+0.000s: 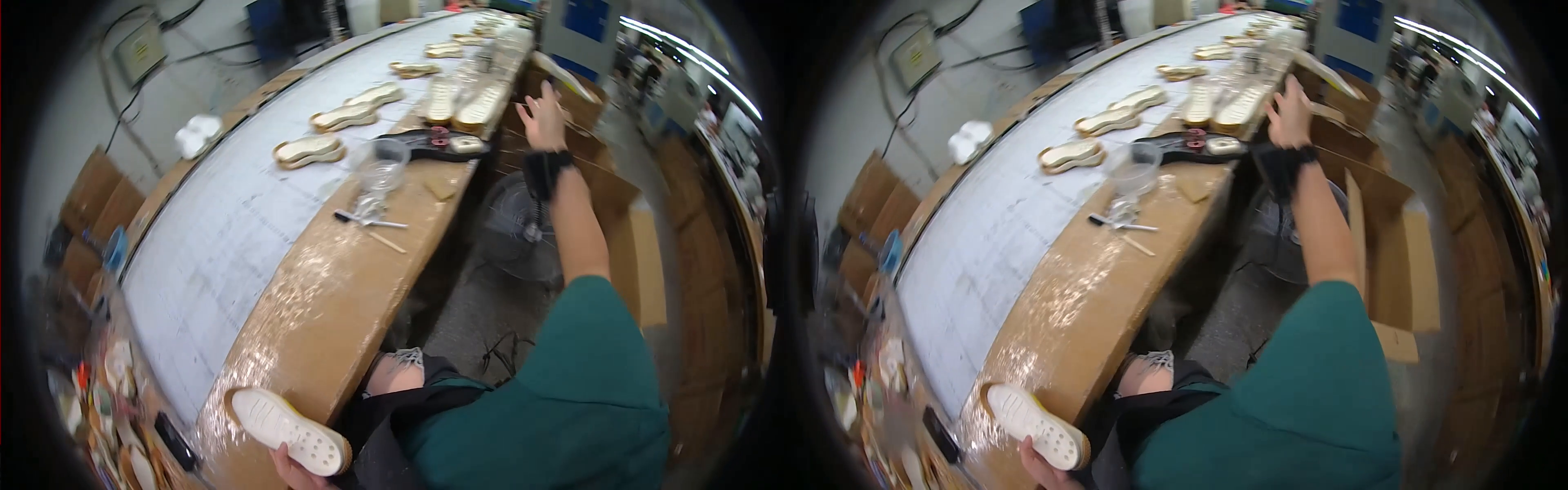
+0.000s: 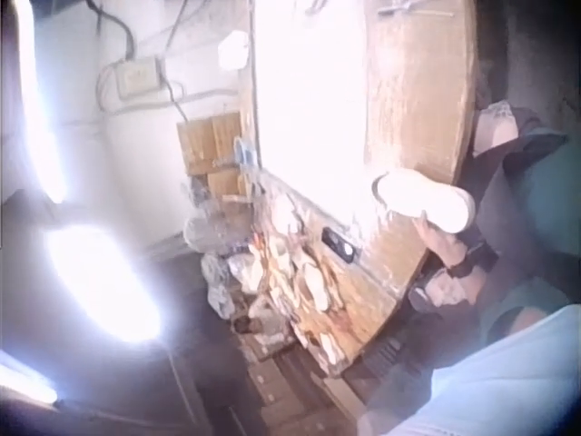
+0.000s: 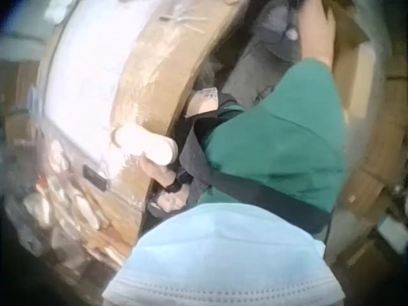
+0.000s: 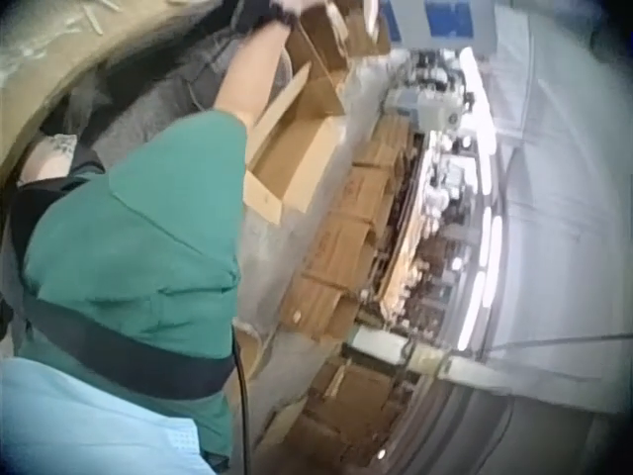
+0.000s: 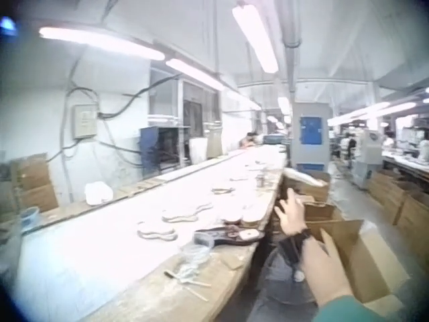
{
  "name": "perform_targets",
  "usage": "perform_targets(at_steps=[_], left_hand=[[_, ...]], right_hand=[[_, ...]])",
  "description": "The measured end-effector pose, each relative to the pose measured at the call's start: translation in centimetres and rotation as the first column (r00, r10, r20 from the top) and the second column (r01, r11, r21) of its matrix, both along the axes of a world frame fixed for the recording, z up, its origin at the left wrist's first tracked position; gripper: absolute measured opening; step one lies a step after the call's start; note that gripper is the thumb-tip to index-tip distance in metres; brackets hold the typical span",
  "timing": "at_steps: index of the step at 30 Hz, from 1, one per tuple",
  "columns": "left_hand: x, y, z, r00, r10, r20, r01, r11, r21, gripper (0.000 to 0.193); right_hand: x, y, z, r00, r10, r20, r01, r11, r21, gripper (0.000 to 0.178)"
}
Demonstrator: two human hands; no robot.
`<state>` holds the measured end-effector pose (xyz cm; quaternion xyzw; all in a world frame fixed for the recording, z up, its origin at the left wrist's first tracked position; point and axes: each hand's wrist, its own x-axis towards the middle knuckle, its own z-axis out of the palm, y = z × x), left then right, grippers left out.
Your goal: The person marks shoe soles with a marker pen, then places them onto a conveyor belt for assembly.
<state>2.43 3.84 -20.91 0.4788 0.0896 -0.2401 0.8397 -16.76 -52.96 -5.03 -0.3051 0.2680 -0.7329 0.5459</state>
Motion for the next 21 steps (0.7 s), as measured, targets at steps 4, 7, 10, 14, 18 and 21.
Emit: perform_targets(at_steps=[4, 7, 10, 14, 18, 21], left_hand=[[0.9, -1.1, 0.1, 0.99, 0.032, 0.138, -0.024, 0.998, -0.061, 0.055], [1.7, -0.4, 0.0, 0.989, 0.078, 0.124, -0.068, 0.994, -0.083, 0.05], [2.1, 0.3, -0.3, 0.981, 0.147, 0.124, -0.138, 0.987, -0.079, 0.047], [1.1, -2.7, 2.1, 0.913, 0.281, 0.297, -0.265, 0.96, -0.094, 0.062], [-1.1, -2.9, 4.1, 0.83, 0.357, 0.43, -0.375, 0.926, -0.044, 0.074], [-1.2, -1.4, 5.1, 0.797, 0.282, 0.534, -0.378, 0.922, 0.077, 0.074]], right_hand=[[4.1, 4.3, -5.7, 0.844, 0.497, -0.202, -0.502, 0.865, 0.031, 0.028], [11.4, 13.5, -6.8, 0.52, 0.822, -0.234, -0.797, 0.565, 0.213, 0.025], [15.7, 21.8, -8.3, -0.027, 0.934, -0.358, -0.913, 0.123, 0.39, 0.031], [17.6, 32.3, -13.1, -0.413, 0.774, -0.481, -0.893, -0.239, 0.382, 0.045], [16.5, 40.8, -15.4, -0.406, 0.696, -0.592, -0.911, -0.364, 0.197, 0.055], [16.2, 41.7, -16.3, -0.494, 0.803, -0.333, -0.862, -0.401, 0.311, 0.053]])
